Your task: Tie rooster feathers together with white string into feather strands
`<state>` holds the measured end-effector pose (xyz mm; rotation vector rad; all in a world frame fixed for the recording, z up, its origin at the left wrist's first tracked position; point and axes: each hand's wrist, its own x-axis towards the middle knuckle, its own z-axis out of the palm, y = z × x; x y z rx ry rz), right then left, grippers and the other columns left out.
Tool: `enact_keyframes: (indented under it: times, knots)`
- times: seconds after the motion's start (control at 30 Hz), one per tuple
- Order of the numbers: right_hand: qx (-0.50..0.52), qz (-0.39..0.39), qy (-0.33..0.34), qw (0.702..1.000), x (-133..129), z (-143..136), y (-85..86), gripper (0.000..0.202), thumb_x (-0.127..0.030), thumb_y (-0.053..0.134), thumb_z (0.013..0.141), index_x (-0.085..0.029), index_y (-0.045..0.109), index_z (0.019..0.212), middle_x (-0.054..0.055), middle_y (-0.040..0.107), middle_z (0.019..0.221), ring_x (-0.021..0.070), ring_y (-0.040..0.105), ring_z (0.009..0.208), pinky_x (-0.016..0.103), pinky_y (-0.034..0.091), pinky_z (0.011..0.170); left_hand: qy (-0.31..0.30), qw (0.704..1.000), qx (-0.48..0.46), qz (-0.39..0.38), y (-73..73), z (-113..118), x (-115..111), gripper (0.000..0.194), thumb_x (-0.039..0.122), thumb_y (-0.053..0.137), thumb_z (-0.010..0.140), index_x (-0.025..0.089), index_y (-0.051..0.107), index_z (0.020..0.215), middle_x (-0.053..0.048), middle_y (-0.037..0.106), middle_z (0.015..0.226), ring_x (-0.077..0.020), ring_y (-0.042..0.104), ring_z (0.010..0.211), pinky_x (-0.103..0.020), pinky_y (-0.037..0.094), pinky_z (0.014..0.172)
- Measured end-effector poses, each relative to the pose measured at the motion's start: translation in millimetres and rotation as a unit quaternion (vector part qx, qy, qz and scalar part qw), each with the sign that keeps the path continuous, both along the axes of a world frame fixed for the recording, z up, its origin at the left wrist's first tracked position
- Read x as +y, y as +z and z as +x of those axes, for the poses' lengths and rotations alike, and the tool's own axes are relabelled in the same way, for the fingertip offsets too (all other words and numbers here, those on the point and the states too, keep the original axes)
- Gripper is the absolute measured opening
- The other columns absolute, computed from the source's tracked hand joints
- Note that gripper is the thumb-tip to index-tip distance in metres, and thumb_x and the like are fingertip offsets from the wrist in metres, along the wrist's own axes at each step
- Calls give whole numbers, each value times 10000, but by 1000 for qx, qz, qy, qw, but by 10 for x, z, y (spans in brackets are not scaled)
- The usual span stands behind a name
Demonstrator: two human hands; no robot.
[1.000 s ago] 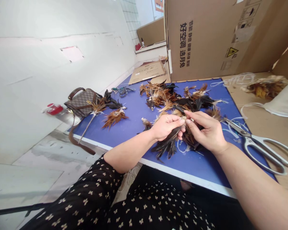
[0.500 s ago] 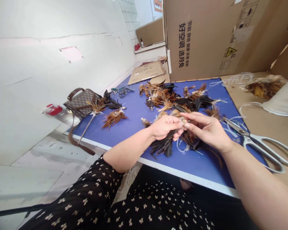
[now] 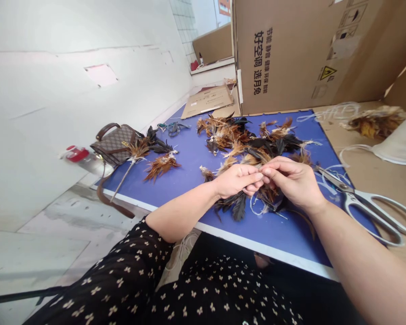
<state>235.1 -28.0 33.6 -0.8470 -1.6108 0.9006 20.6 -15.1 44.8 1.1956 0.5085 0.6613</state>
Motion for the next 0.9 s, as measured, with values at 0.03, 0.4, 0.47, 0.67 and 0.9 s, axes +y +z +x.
enact_keyframes:
  times: [0.03, 0.4, 0.47, 0.67, 0.9]
  knots:
    - [1, 1, -16, 1000, -4, -3, -12, 269, -509, 851, 993, -254, 910, 1051, 62, 775, 950, 133, 639, 666, 277, 548, 559, 8, 1000, -5, 0, -4, 8, 0, 391, 457, 858, 963, 92, 720, 967, 29, 532, 743, -43, 419, 578, -210, 307, 544]
    - [-23, 23, 15, 999, -7, 0, -29, 341, -478, 826, 1013, -369, 869, 1333, 68, 782, 1218, 119, 658, 669, 307, 641, 585, 50, 998, -26, -34, 24, 24, -26, 319, 382, 773, 1051, 107, 659, 937, 31, 507, 770, -57, 490, 603, -213, 391, 561]
    - [-30, 24, 18, 999, -4, 4, -21, 337, -491, 833, 1003, -352, 881, 1306, 79, 789, 1239, 134, 681, 706, 311, 657, 594, 54, 998, -26, -30, 8, 23, -14, 310, 366, 759, 1059, 109, 653, 922, 33, 503, 761, -51, 475, 590, -203, 368, 549]
    - [-39, 21, -9, 999, -11, 0, -25, 382, -504, 843, 990, -349, 865, 1338, 77, 811, 1221, 139, 685, 686, 320, 645, 588, 35, 999, -7, -2, -22, -32, 37, 322, 387, 741, 1069, 114, 660, 919, 52, 493, 705, -40, 443, 538, -191, 334, 521]
    - [-14, 21, -1, 1000, -59, -21, 83, 258, -533, 897, 927, -277, 902, 956, 63, 789, 960, 157, 675, 646, 335, 609, 558, 34, 999, 34, 23, -10, -20, -46, 390, 462, 819, 1001, 98, 697, 929, 31, 558, 692, -50, 475, 530, -208, 357, 517]
